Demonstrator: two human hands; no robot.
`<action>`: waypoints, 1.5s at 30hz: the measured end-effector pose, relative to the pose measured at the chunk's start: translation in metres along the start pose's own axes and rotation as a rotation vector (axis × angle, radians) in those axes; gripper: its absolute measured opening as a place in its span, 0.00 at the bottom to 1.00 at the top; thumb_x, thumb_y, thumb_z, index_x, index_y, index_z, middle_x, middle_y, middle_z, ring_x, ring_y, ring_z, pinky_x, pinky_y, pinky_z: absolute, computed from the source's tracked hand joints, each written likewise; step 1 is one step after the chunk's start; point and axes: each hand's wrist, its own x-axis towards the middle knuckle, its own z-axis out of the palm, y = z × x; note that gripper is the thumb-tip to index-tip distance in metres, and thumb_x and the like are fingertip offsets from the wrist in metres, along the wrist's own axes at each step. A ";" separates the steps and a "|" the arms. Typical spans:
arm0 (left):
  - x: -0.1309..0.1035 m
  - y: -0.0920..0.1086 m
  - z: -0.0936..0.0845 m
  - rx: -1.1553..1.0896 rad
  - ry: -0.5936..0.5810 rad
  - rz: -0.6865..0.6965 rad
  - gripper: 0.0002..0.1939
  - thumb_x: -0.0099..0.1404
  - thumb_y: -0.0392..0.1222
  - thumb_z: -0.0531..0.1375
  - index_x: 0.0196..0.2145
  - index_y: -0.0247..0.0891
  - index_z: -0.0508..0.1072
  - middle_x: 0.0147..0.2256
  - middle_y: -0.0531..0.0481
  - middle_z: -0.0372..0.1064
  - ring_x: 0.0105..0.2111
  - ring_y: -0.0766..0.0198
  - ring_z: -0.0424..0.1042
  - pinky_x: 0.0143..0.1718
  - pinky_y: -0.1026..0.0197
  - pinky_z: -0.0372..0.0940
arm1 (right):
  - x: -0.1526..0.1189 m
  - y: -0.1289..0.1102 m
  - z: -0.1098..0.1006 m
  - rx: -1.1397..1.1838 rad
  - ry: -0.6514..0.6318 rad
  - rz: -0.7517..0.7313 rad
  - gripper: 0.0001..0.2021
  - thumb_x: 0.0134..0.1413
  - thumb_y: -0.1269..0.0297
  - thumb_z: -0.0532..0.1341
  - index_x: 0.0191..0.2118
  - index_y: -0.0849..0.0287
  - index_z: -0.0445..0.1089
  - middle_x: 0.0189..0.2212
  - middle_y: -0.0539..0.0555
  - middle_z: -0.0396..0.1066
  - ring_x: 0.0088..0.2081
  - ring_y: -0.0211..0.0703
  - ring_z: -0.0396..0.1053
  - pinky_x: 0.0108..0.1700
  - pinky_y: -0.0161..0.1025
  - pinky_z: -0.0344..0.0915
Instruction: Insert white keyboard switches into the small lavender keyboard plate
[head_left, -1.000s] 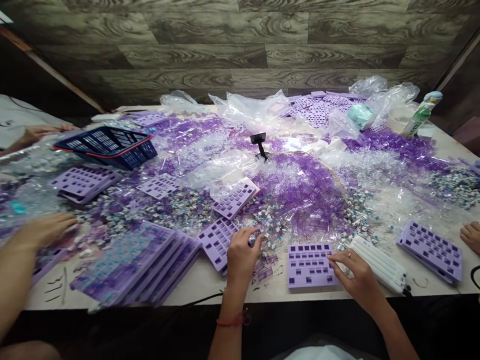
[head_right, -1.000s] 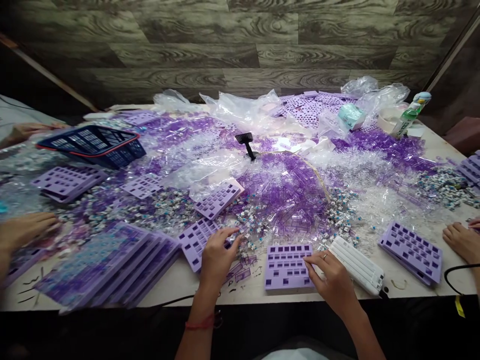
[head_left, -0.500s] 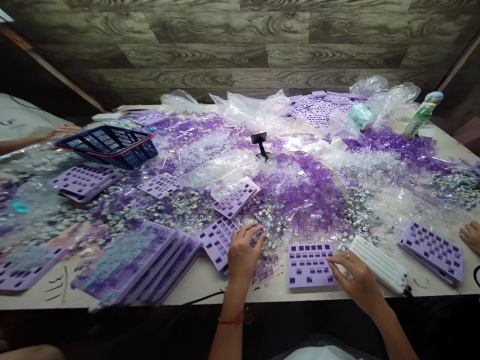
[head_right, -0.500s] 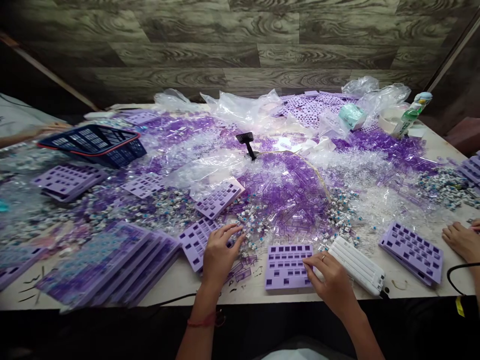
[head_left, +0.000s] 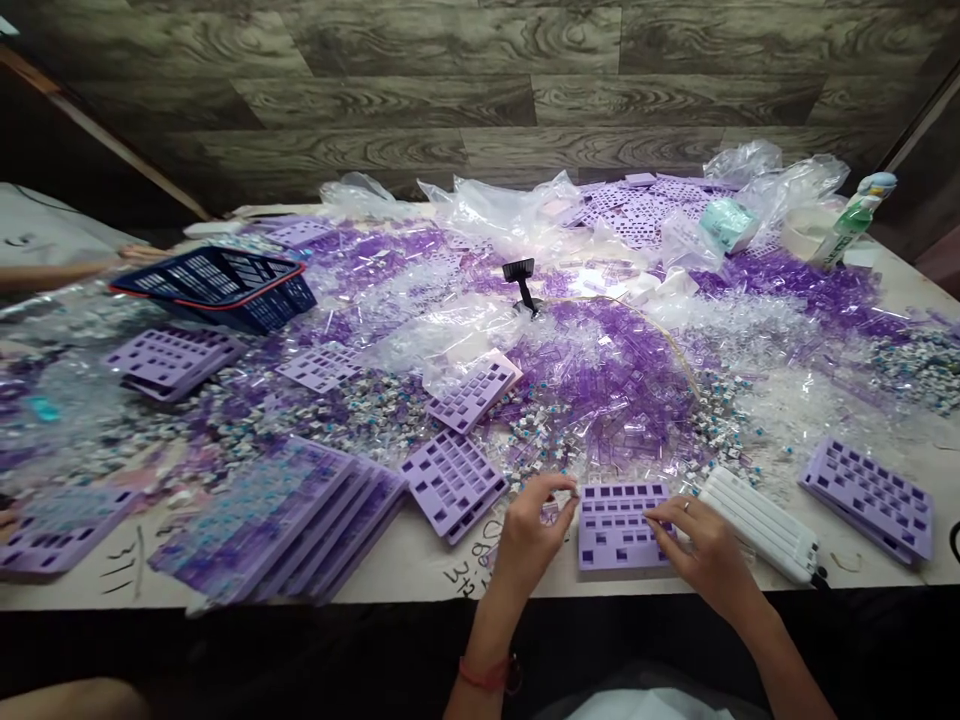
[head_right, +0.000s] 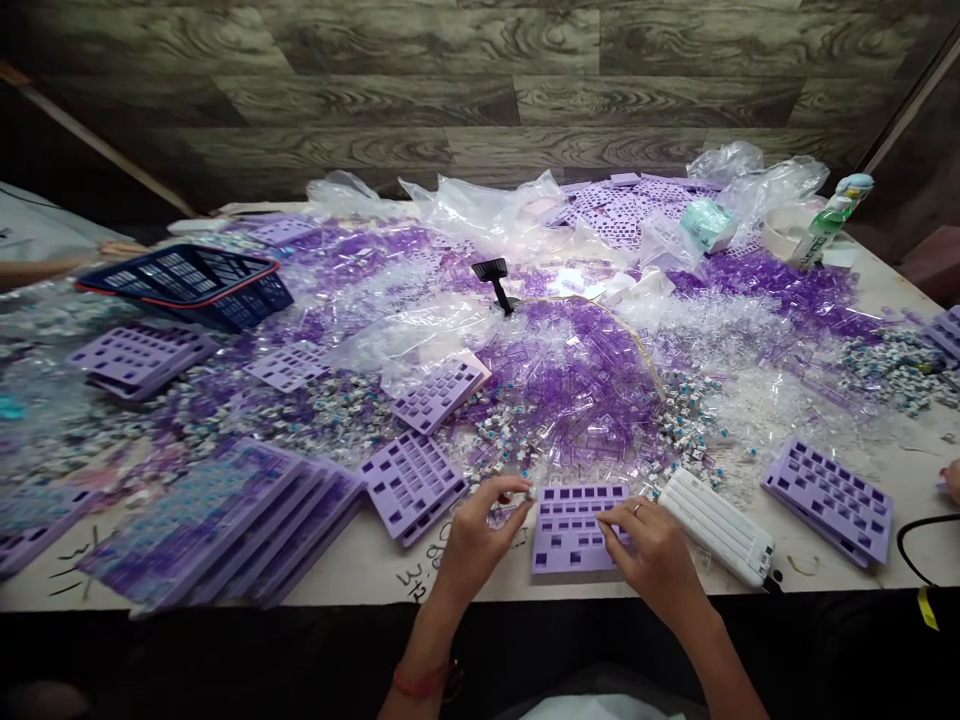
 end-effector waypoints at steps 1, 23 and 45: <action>-0.002 0.002 0.005 -0.005 -0.013 -0.003 0.05 0.68 0.39 0.60 0.42 0.42 0.74 0.40 0.50 0.78 0.40 0.60 0.77 0.39 0.58 0.73 | 0.004 -0.002 0.003 -0.002 -0.014 0.001 0.08 0.68 0.67 0.59 0.45 0.52 0.76 0.37 0.54 0.78 0.41 0.47 0.77 0.45 0.45 0.75; -0.009 -0.001 0.041 -0.286 -0.101 -0.172 0.19 0.64 0.32 0.59 0.52 0.43 0.69 0.41 0.51 0.76 0.41 0.61 0.78 0.46 0.55 0.76 | 0.034 -0.002 0.061 -0.032 -0.068 0.030 0.10 0.60 0.75 0.65 0.43 0.52 0.76 0.40 0.53 0.78 0.43 0.50 0.75 0.48 0.49 0.69; -0.023 -0.001 0.051 -0.014 0.139 0.014 0.13 0.70 0.35 0.58 0.51 0.43 0.72 0.45 0.47 0.75 0.46 0.58 0.76 0.49 0.53 0.73 | 0.036 -0.003 0.059 -0.082 -0.015 0.113 0.08 0.62 0.73 0.63 0.41 0.54 0.79 0.40 0.53 0.78 0.46 0.50 0.71 0.51 0.48 0.62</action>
